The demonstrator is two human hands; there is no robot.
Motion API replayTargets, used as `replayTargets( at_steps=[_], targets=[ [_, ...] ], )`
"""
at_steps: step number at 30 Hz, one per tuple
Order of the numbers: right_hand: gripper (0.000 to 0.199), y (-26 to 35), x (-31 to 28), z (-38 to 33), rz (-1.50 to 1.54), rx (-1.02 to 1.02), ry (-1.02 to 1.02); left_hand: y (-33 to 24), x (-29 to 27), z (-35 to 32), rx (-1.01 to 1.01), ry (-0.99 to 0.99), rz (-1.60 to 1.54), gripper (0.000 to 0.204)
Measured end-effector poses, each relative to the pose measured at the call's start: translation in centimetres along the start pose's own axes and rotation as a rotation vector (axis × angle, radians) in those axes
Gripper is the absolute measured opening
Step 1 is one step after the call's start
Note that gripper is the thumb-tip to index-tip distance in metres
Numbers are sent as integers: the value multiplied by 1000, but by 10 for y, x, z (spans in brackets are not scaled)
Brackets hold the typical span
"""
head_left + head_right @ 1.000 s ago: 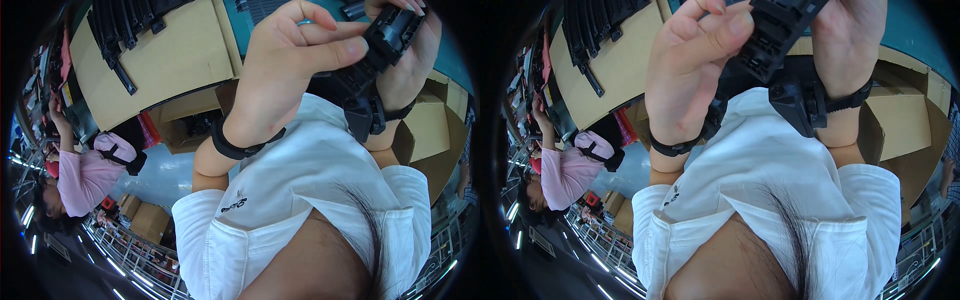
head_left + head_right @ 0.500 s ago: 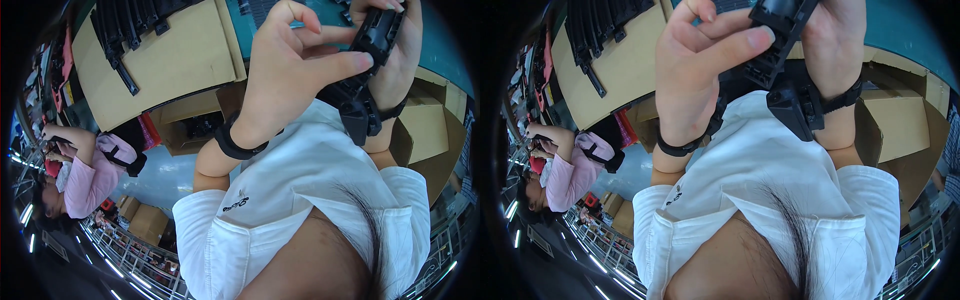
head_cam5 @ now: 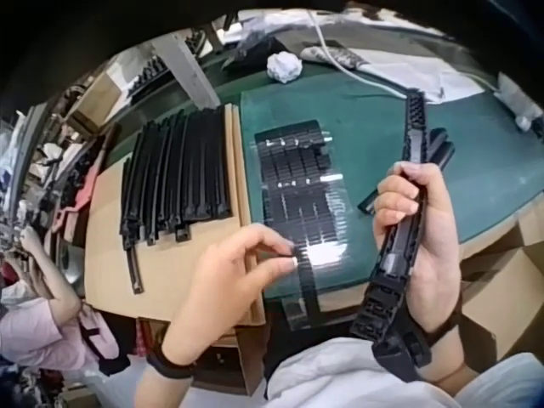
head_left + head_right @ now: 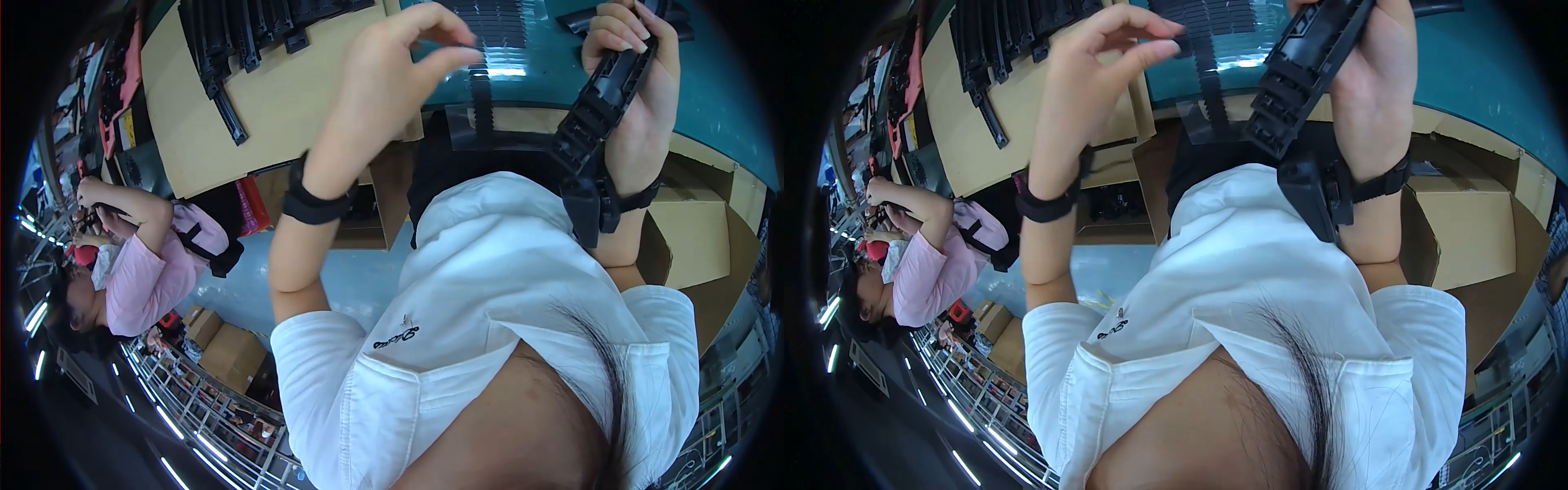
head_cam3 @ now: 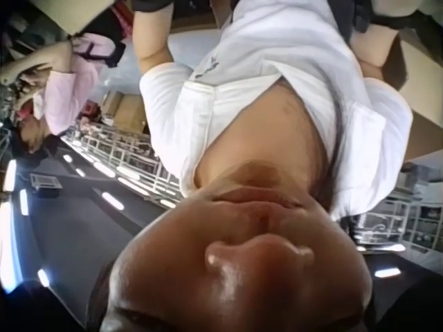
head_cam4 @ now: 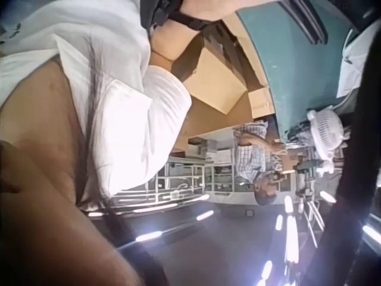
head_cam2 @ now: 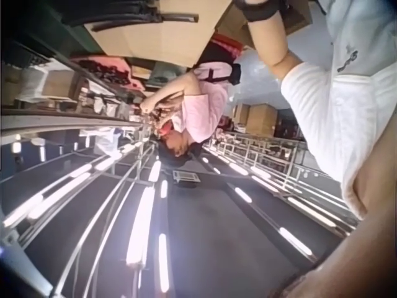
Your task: Assembling black plastic components at a manual assembly station in an electronics manufacturing facility.
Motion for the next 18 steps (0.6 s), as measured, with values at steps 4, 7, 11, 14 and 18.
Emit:
replayTargets(
  at_steps=[4,7,11,14,18],
  targets=[
    [16,7,2,5,-39,-51,12,-26,-2,-2,639,-237,599,11],
    [16,10,2,5,-82,-72,19,-22,10,10,755,-125,634,14],
    [16,13,-1,4,-112,-94,4,-19,17,17,838,-38,644,13],
    [17,14,-1,7,-93,-77,19,-22,18,17,867,-10,642,10],
    [19,14,0,8,-112,-90,21,-25,21,19,883,20,635,6]
  ],
)
Point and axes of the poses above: each hand's wrist, its own z-axis towards the middle knuckle, its own x-axis out of the palm, y = z × x, the point moved 10 cm from there along z, towards the middle knuckle, and after that the axes turned 11 degrees about -x, right-handed, at the moved point
